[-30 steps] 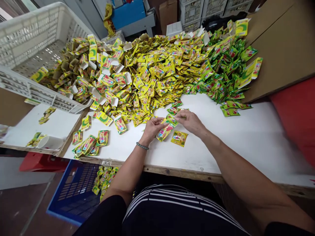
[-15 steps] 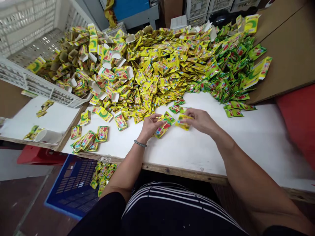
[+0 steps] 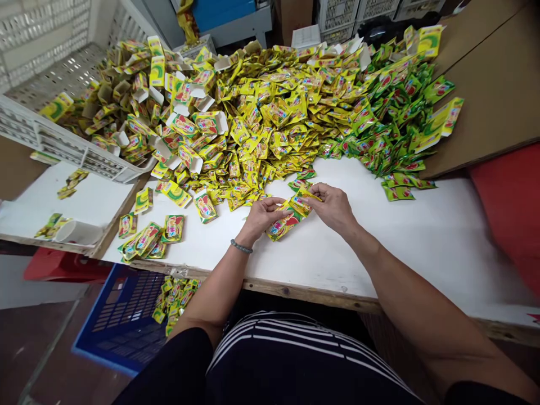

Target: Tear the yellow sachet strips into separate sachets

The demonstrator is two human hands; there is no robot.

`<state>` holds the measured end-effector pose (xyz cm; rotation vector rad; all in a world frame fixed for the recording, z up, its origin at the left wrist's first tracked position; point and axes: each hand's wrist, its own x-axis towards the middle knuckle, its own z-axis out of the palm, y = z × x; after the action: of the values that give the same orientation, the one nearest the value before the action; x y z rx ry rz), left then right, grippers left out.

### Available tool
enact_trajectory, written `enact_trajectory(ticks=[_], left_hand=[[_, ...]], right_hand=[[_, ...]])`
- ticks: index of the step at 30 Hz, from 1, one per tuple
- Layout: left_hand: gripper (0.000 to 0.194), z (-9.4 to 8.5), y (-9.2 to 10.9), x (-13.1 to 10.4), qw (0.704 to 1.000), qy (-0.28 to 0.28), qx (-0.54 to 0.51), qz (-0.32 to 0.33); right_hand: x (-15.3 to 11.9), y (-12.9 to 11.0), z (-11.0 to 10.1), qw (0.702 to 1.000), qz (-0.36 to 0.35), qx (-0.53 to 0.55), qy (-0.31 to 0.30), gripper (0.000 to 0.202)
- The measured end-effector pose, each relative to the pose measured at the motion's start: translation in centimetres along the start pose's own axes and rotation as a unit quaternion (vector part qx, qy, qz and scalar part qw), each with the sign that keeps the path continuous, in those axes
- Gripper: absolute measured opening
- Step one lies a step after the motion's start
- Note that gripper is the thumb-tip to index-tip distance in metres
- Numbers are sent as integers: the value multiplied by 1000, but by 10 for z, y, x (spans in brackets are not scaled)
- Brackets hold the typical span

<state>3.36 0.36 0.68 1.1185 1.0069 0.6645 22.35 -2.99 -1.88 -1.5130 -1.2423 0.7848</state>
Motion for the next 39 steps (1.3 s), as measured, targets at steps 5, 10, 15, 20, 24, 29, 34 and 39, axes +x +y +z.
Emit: enact_trajectory(ticks=[5,10,15,20,24,29,34,39], left_hand=[[59,-2,-3,2,1000,19,3,4],[58,-4,-3,0,999,-10,29,-18],[55,0,-3,-2,997,-50,33,-50],[54,6,-4,-1,997,-42,33,-56],[58,10,-2,-1,998,-32,1,-53],[59,9,-2,-2,999,-12,-10,-41],[57,8,-4,0,999,7,-39,-14],[56,9,-6,-2,999,-4,-53,2]], right_hand=[[4,-5,-13,998,-32,40,-24,30],[5,-5,-20,983,-105,-102,-109,17],[3,-7,-15,947,-113,-232,-193,19],[2,-6,-9,969,-76,-132,-195,11],[0,-6,-10,992,-4,34,-124,38],[-4,-10,-3,994,-31,37,-95,44],[-6,-17,0,997,-40,31,-55,52],[-12,-21,5,996,-39,-29,-79,45]])
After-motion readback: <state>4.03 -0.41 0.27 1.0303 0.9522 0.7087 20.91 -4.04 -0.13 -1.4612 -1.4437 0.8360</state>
